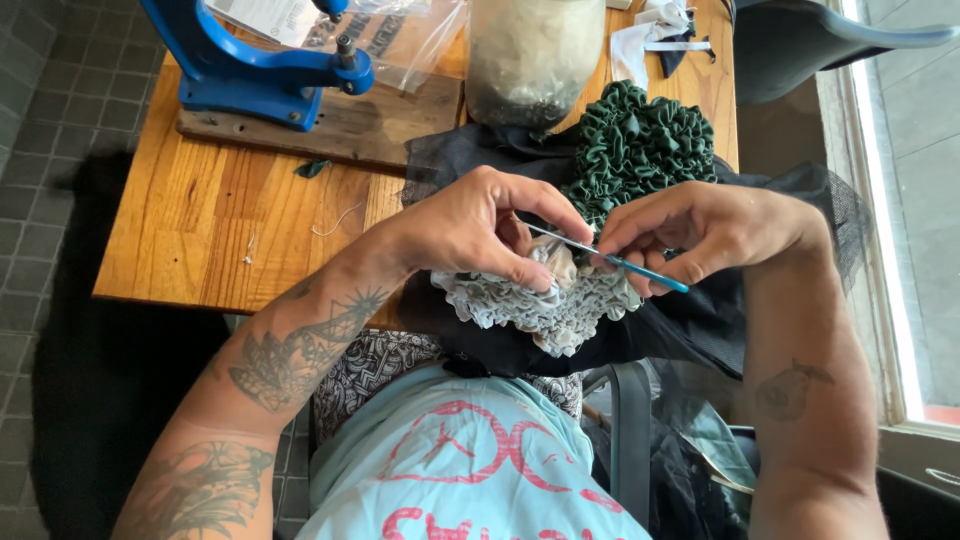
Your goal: Trimming lace with scissors and arranging it on fabric
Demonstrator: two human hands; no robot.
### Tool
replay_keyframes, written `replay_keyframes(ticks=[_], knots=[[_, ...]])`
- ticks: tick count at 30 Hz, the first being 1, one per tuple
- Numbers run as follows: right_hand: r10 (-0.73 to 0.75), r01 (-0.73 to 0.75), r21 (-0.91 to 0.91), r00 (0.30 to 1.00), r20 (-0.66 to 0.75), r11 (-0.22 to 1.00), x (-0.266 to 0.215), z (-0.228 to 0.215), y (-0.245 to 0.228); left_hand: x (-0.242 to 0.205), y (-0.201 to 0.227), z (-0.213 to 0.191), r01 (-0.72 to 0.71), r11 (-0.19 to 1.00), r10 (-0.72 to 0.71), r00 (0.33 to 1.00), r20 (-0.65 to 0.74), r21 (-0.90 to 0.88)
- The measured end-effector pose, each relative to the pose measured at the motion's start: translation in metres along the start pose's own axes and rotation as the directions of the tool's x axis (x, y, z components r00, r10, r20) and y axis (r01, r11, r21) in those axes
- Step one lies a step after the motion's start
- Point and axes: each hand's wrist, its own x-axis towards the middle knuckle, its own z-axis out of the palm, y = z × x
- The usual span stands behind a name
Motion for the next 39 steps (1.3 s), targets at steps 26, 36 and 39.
replay_keyframes(ticks=[26, 36, 39], knots=[[0.006, -0.011, 0.057, 0.996, 0.091, 0.998, 0.002, -0.020, 0.012, 0.008, -0.009, -0.007, 0.008, 0.997, -0.014, 0.996, 0.084, 0.075], [-0.064, 0.054, -0.097, 0.993, -0.103, 0.994, -0.032, -0.022, 0.013, -0.005, -0.024, -0.029, 0.020, 0.993, 0.005, 0.977, -0.214, 0.116], [-0.094, 0.045, -0.121, 0.894, -0.439, 0.992, -0.048, -0.021, 0.019, -0.012, -0.027, -0.032, 0.075, 0.984, -0.023, 0.952, -0.306, 0.161]])
